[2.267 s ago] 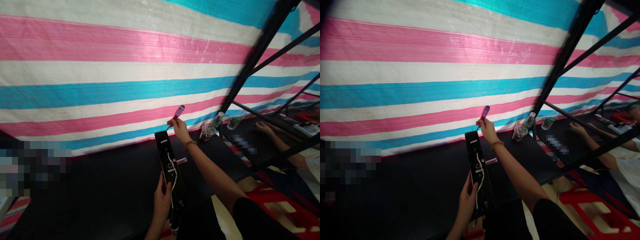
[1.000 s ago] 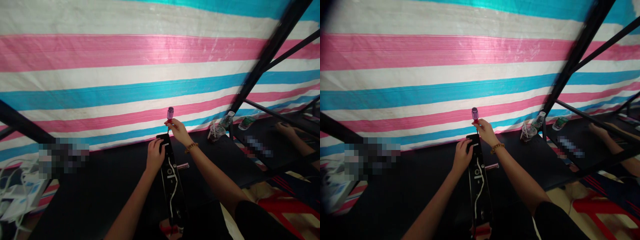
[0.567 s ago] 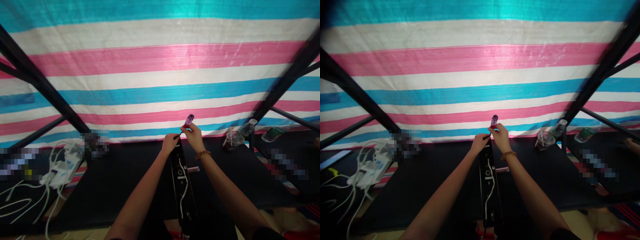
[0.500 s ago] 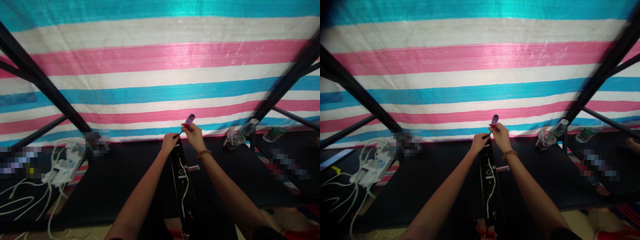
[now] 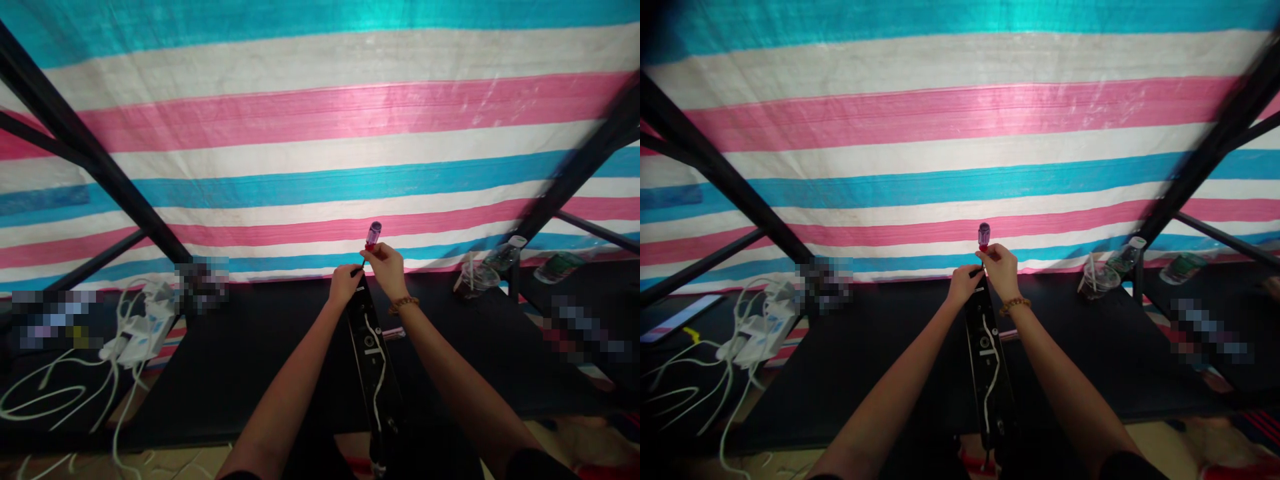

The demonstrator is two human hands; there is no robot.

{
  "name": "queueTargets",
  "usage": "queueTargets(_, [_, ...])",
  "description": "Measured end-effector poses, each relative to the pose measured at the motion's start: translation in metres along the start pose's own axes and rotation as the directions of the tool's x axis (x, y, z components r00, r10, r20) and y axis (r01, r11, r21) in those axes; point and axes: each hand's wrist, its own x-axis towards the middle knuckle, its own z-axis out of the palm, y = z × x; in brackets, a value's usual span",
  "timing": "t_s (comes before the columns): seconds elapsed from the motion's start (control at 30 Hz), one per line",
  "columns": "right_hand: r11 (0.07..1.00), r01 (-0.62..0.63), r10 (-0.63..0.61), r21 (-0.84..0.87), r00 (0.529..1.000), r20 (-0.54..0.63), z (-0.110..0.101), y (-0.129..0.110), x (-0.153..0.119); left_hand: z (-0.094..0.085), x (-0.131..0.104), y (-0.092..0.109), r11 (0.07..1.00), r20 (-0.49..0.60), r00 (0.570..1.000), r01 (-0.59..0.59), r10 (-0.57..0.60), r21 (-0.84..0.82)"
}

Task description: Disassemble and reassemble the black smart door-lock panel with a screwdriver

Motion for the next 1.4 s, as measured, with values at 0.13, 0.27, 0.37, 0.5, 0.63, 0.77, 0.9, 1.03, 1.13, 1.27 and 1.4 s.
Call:
queueTargets(0.13, [0.998, 0.034, -0.04, 0.045, 0.989, 0.14, 0.0, -0.001, -0.002, -0.001, 0.001, 0.001, 1.0, 0.008, 1.0, 0.0, 0.0, -0.011])
queueTargets(0.27, [0.999, 0.048, -0.049, 0.014, 0.993, 0.108, 0.004, 0.0, -0.005, -0.001, 0.0, 0.003, 1.0, 0.008, 1.0, 0.015, -0.015, -0.007])
queueTargets(0.37, [1.0, 0.02, -0.02, -0.014, 0.999, 0.033, 0.004, 0.001, -0.004, -0.002, 0.0, 0.004, 1.0, 0.01, 1.0, 0.02, -0.02, -0.004])
queueTargets(0.5, [0.998, 0.047, -0.041, -0.037, 0.99, 0.137, 0.0, 0.001, -0.001, -0.002, 0.0, 0.003, 1.0, 0.014, 1.0, 0.019, -0.019, 0.0])
queueTargets(0.63, [0.999, 0.05, -0.05, 0.006, 0.982, 0.184, 0.001, 0.002, 0.0, 0.0, 0.0, 0.003, 1.0, 0.007, 1.0, 0.022, -0.022, 0.009])
queueTargets(0.77, [1.0, -0.002, 0.001, 0.018, 0.999, 0.039, 0.004, 0.008, 0.0, 0.001, 0.0, 0.004, 1.0, 0.005, 1.0, 0.02, -0.02, 0.009])
queueTargets(0.9, [0.999, 0.004, -0.008, 0.046, 0.996, 0.09, 0.004, 0.009, 0.001, 0.0, 0.0, 0.005, 1.0, 0.007, 1.0, 0.022, -0.022, 0.011])
queueTargets(1.03, [0.996, 0.092, -0.088, -0.014, 0.98, 0.18, 0.003, 0.002, -0.001, -0.001, -0.001, 0.005, 1.0, 0.007, 1.0, 0.022, -0.022, 0.013])
queueTargets(1.13, [0.997, 0.077, -0.074, -0.027, 0.992, 0.098, 0.004, -0.003, -0.002, 0.0, -0.001, 0.005, 1.0, 0.002, 1.0, 0.021, -0.021, 0.013])
queueTargets(1.27, [0.998, 0.043, -0.04, -0.041, 0.998, 0.056, 0.004, -0.002, -0.002, 0.0, -0.001, 0.005, 1.0, -0.005, 1.0, 0.014, -0.014, 0.006])
queueTargets(1.4, [0.994, 0.094, -0.088, -0.047, 0.989, 0.121, 0.002, 0.001, -0.002, 0.0, -0.001, 0.006, 1.0, -0.005, 1.0, 0.008, -0.008, -0.008])
